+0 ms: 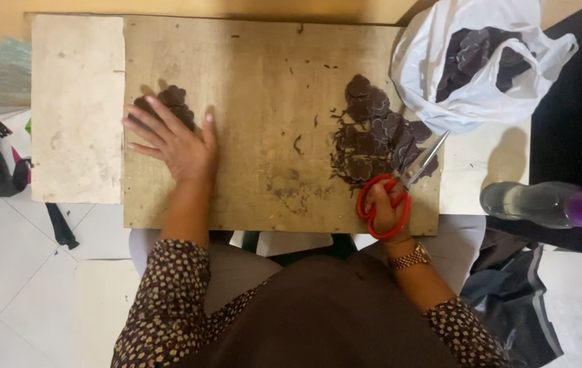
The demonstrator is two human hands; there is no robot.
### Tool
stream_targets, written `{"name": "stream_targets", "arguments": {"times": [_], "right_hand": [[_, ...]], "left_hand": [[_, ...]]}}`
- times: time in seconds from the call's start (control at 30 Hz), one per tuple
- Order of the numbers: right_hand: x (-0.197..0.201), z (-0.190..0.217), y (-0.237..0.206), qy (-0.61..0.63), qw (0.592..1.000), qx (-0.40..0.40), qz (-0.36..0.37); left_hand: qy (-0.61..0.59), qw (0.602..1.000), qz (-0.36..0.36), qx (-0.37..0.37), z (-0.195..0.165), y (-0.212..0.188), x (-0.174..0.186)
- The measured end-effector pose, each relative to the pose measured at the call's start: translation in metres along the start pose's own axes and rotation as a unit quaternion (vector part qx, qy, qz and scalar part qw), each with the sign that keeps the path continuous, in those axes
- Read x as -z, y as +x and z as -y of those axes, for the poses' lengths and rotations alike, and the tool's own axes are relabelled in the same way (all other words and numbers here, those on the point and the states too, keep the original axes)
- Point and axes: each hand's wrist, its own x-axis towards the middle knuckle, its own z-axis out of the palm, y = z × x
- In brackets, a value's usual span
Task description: The person sits on the floor and uses red-handled scissors to trim the edges of dark brown flower-shaped fabric pieces. They hold each piece with the left hand and cut with the right, placing trimmed pieces into a white bag on the table.
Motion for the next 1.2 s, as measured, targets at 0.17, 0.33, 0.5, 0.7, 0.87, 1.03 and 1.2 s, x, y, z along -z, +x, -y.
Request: {"name": "stream_targets", "arguments": {"times": [0.17, 0.33, 0.5, 0.7, 0.87, 1.03, 1.2], "right_hand": [[-0.001, -0.003, 0.0, -0.005, 1.0, 0.025, 0.0], [-0.002, 0.003, -0.001, 0.003, 1.0, 0.013, -0.016], [-0.005, 0.016, -0.001, 0.002, 1.0, 0.008, -0.019], [-0.007, 0.022, 0.0, -0.015, 0.999, 0.016, -0.026], [-0.006, 0.022, -0.003, -0.081, 0.995, 0.042, -0.034], [-0.006, 0.021, -0.004, -0.086, 0.995, 0.046, -0.035], [-0.004, 0.014, -0.005, -0.119, 0.989, 0.074, -0.046]], "left_hand": [[0.02, 0.994, 0.075, -0.076, -0.047, -0.046, -0.02], [-0.085, 0.969, -0.011, -0.233, -0.107, -0.077, -0.046], [-0.197, 0.93, -0.022, -0.309, -0.16, -0.079, -0.052], [-0.272, 0.891, -0.098, -0.351, -0.192, -0.069, -0.045], [-0.326, 0.884, -0.068, -0.327, -0.185, -0.072, -0.046], [-0.4, 0.86, -0.041, -0.316, -0.176, -0.076, -0.049], [-0.577, 0.802, 0.061, -0.142, -0.179, -0.087, -0.046]]}}
